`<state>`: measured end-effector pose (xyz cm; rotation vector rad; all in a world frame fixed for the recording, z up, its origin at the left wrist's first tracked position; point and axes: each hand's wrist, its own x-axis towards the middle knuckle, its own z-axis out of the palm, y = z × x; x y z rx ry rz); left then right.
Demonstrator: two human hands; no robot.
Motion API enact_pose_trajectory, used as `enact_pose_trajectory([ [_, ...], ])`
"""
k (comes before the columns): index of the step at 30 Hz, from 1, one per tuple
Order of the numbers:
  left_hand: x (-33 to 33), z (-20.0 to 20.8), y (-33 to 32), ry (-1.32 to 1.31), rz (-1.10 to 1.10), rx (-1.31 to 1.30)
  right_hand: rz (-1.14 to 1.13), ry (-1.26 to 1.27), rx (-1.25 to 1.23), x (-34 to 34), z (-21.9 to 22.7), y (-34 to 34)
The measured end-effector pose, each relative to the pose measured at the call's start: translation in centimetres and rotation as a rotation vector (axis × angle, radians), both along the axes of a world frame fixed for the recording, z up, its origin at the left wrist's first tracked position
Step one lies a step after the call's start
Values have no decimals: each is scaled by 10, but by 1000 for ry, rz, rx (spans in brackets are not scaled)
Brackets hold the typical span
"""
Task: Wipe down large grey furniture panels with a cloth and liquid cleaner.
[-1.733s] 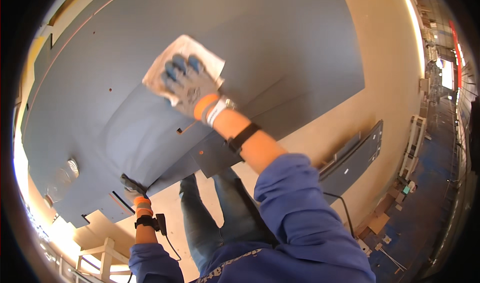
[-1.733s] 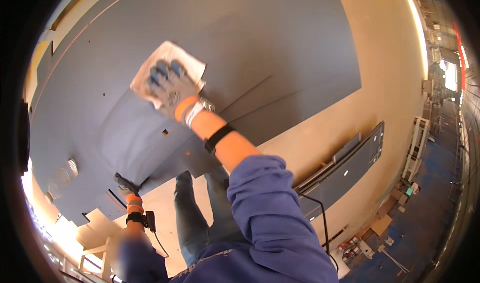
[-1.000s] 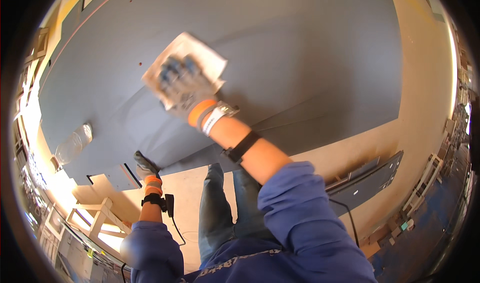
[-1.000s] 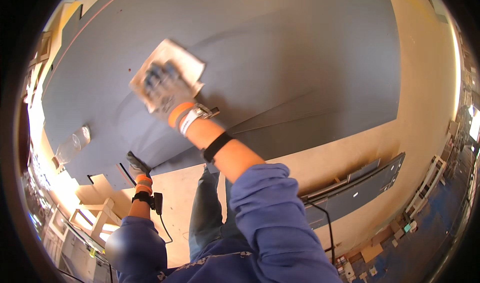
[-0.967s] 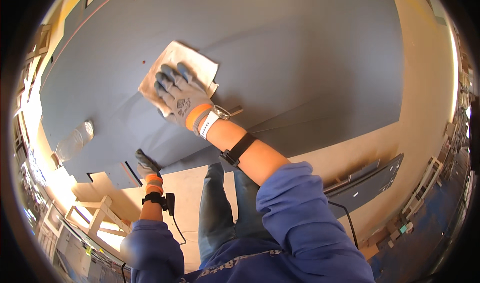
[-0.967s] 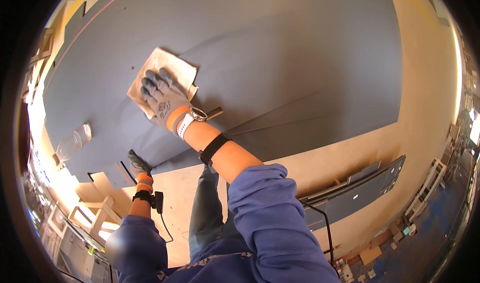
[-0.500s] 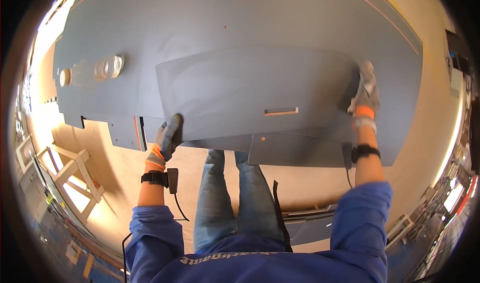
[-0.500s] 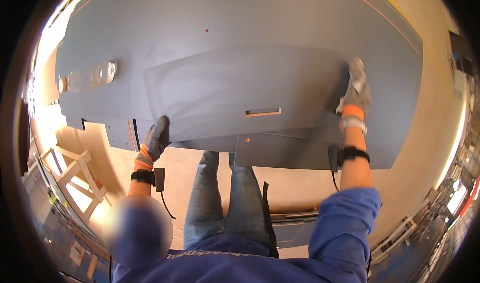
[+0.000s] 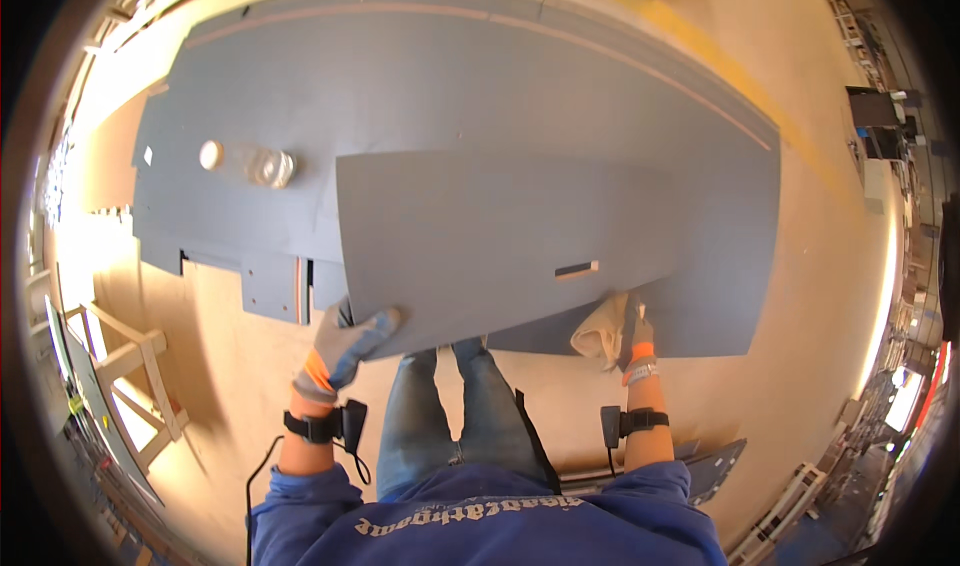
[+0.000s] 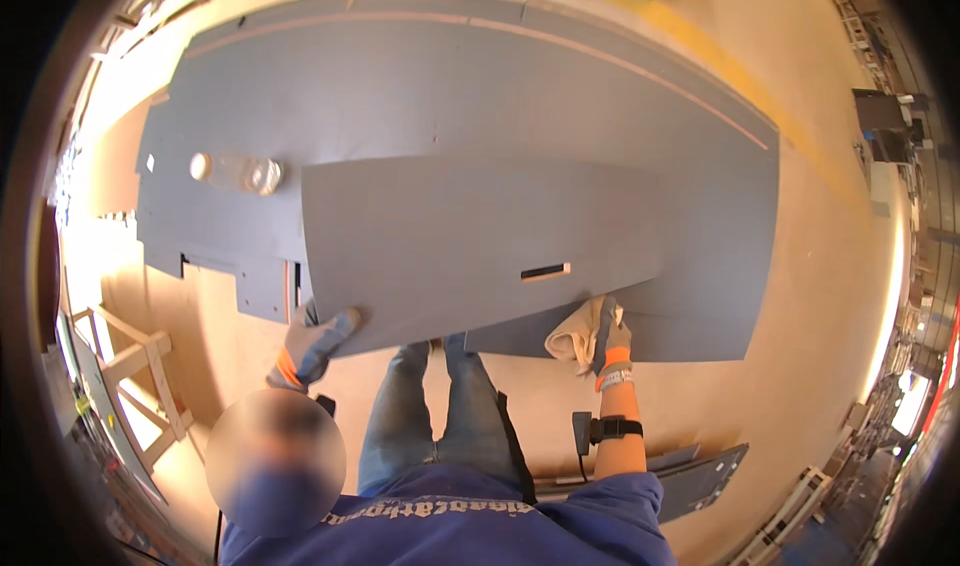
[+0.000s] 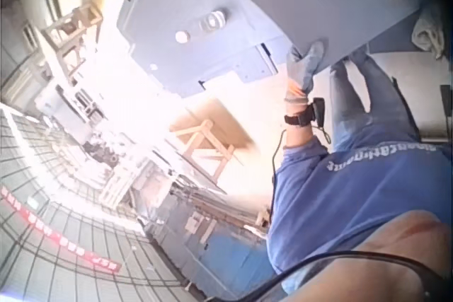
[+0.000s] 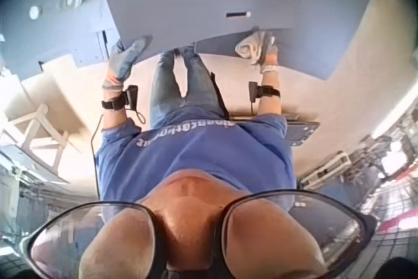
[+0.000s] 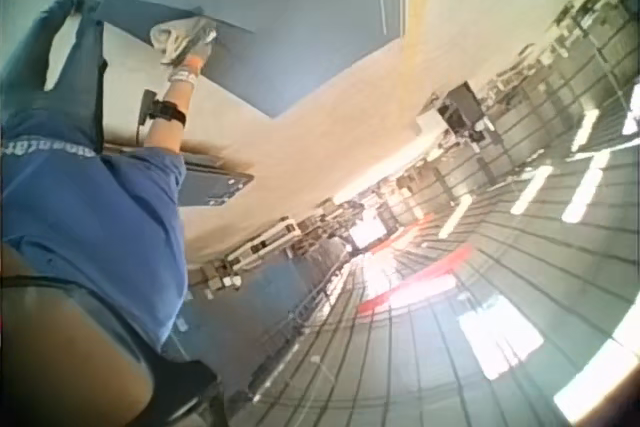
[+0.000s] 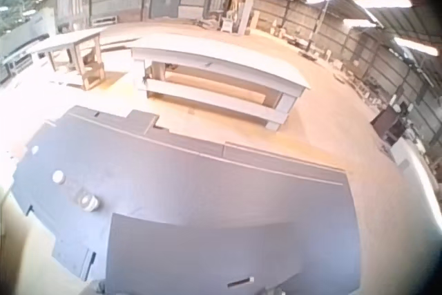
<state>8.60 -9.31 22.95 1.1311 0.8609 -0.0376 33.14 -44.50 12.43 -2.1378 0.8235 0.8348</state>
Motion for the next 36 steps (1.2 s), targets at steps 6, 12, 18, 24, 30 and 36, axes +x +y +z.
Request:
enact_pose_trajectory([
  [6,43,100,-20,-150,-132,180,384,-357,558,12,3,-75],
  [12,85,204,-43,-146,-594,472,-331,-327,862,21,100,-76],
  [18,108,228,-65,-764,-976,1037,-382,-423,1167,-19,159,-123],
  [24,112,249,-85,-897,-1361,1242,-735,-219,1281,-125,132,-139],
  [30,59,198,-56,-602,-720,949,-719,-151,1400,-160,122,-82],
  [36,11,152,-5,-507,-427,-385,-680,-179,1429,-166,65,-58],
])
